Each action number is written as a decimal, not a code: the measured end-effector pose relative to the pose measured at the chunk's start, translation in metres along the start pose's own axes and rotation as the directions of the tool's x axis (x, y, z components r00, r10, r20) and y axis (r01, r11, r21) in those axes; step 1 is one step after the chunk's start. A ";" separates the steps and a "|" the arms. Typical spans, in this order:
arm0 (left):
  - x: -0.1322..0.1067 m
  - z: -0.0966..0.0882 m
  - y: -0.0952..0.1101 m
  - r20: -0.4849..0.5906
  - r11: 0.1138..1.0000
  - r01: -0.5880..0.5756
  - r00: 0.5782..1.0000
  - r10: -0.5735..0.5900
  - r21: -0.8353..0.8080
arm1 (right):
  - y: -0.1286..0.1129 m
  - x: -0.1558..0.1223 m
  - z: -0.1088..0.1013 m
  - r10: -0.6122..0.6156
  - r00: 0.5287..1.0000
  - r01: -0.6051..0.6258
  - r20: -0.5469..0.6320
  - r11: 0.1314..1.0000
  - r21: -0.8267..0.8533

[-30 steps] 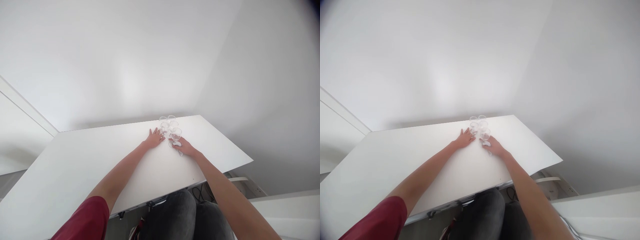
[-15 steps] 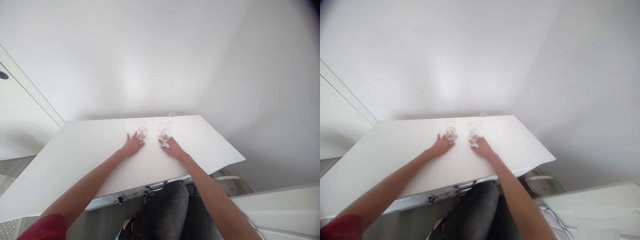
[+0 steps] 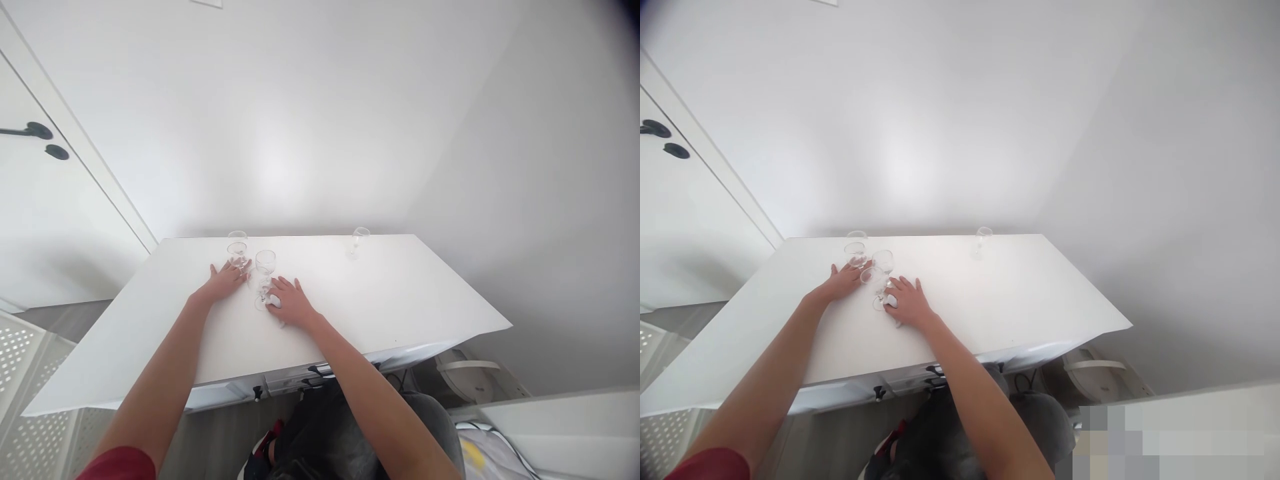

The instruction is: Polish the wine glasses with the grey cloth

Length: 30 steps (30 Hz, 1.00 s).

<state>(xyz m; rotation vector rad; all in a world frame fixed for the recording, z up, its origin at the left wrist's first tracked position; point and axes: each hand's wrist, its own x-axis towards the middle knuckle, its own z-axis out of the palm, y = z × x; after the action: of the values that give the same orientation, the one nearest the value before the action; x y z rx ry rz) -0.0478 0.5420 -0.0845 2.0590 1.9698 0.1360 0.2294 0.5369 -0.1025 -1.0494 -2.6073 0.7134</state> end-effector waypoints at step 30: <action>-0.139 0.058 -0.002 -0.425 0.984 0.163 0.897 -0.119 0.068 | 0.187 -0.030 -0.113 0.562 0.725 -0.595 -0.399 0.802 0.047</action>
<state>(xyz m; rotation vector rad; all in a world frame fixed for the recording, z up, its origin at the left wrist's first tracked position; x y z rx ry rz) -0.0426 0.3965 -0.1226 2.0709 2.4171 0.4956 0.4034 0.6716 -0.1055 -1.8608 -1.9622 0.4316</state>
